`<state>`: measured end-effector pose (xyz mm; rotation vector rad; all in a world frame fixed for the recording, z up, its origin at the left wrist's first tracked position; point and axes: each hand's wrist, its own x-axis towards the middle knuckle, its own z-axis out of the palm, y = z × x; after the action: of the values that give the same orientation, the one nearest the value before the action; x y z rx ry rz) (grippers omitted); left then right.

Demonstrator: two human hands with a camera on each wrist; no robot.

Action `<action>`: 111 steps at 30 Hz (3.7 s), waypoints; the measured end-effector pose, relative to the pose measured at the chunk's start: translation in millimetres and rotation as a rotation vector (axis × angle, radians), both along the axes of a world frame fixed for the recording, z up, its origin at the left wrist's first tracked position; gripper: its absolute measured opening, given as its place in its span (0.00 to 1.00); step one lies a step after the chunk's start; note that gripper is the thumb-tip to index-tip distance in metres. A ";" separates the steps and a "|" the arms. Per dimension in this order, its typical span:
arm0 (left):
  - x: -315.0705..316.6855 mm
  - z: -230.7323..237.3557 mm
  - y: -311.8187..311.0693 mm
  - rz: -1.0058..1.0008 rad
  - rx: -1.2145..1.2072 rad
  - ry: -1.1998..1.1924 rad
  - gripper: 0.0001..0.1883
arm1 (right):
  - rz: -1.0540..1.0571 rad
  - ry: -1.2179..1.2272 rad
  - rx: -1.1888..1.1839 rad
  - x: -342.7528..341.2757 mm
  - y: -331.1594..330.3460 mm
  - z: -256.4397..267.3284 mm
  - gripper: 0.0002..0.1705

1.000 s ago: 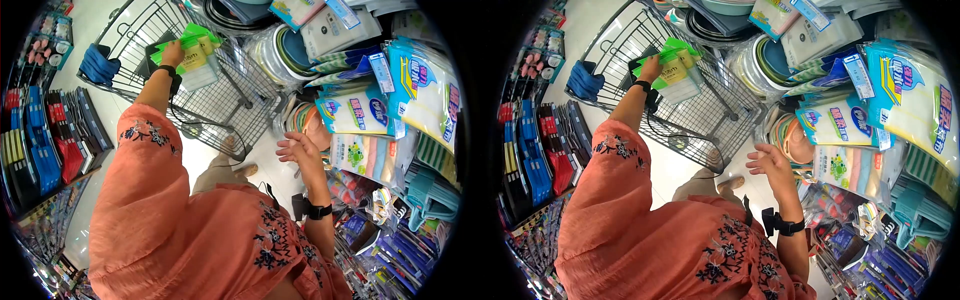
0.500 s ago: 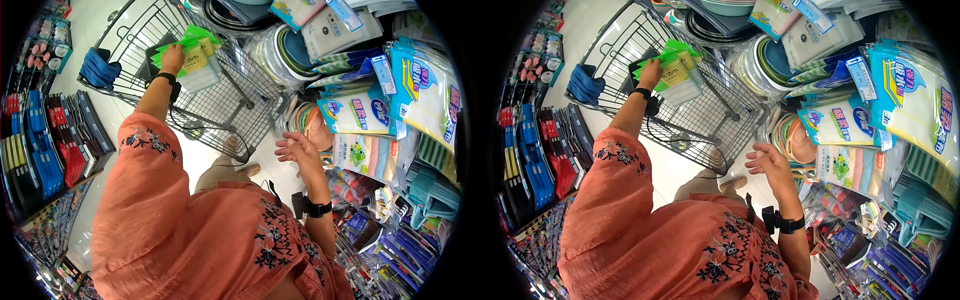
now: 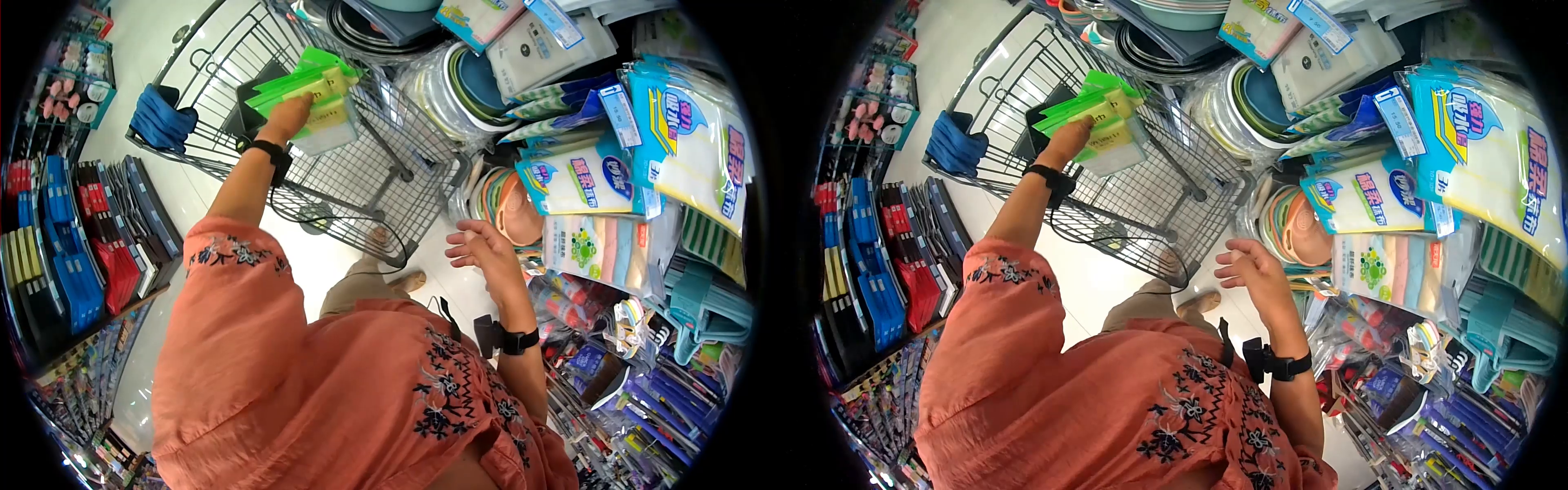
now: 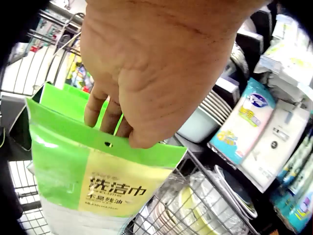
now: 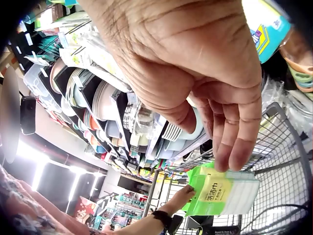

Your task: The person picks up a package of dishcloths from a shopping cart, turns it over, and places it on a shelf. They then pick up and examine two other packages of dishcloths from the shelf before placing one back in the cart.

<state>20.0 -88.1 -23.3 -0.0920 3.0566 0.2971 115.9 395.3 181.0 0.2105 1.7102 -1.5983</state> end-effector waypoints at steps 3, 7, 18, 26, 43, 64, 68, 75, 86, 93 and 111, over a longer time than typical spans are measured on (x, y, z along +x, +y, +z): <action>20.4 30.2 26.5 -0.165 -0.004 -0.014 0.10 | 0.024 0.006 0.010 2.3 -0.6 -5.1 0.22; 39.4 74.3 55.4 -0.232 -0.017 -0.015 0.10 | 0.105 0.052 0.028 3.2 -2.5 -12.9 0.24; 83.5 343.8 165.6 -0.448 0.266 0.201 0.08 | 0.172 0.890 0.046 -31.1 13.0 15.4 0.49; 76.5 455.5 257.1 -0.708 0.473 0.532 0.10 | 0.067 0.957 -0.048 -31.9 62.1 81.4 0.38; 170.7 362.0 376.7 -0.322 0.827 0.681 0.28 | -0.298 0.708 -0.531 58.9 171.0 140.6 0.22; 258.1 306.7 463.2 -0.342 2.312 -0.386 0.35 | 0.170 1.743 0.251 203.6 140.9 198.0 0.37; 266.7 315.5 461.7 -0.344 2.309 -0.401 0.33 | 0.174 1.768 0.265 212.4 144.2 199.8 0.31; 271.0 332.0 469.5 -0.342 2.299 -0.421 0.30 | 0.173 1.720 0.166 211.4 159.7 205.1 0.26; 171.3 375.9 497.6 -0.468 1.753 0.067 0.38 | 0.129 1.518 -0.063 195.4 211.6 252.7 0.47; 142.0 483.2 504.1 -0.654 1.454 0.512 0.50 | -0.101 1.402 -0.131 191.1 232.7 306.6 0.28; -58.2 705.5 472.9 -0.881 0.976 0.935 0.50 | -0.419 1.393 -0.206 4.2 242.3 448.3 0.22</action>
<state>-38.3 384.8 682.2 1.7418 2.7427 2.0417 120.2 637.6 629.3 -0.9266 2.5246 -2.4729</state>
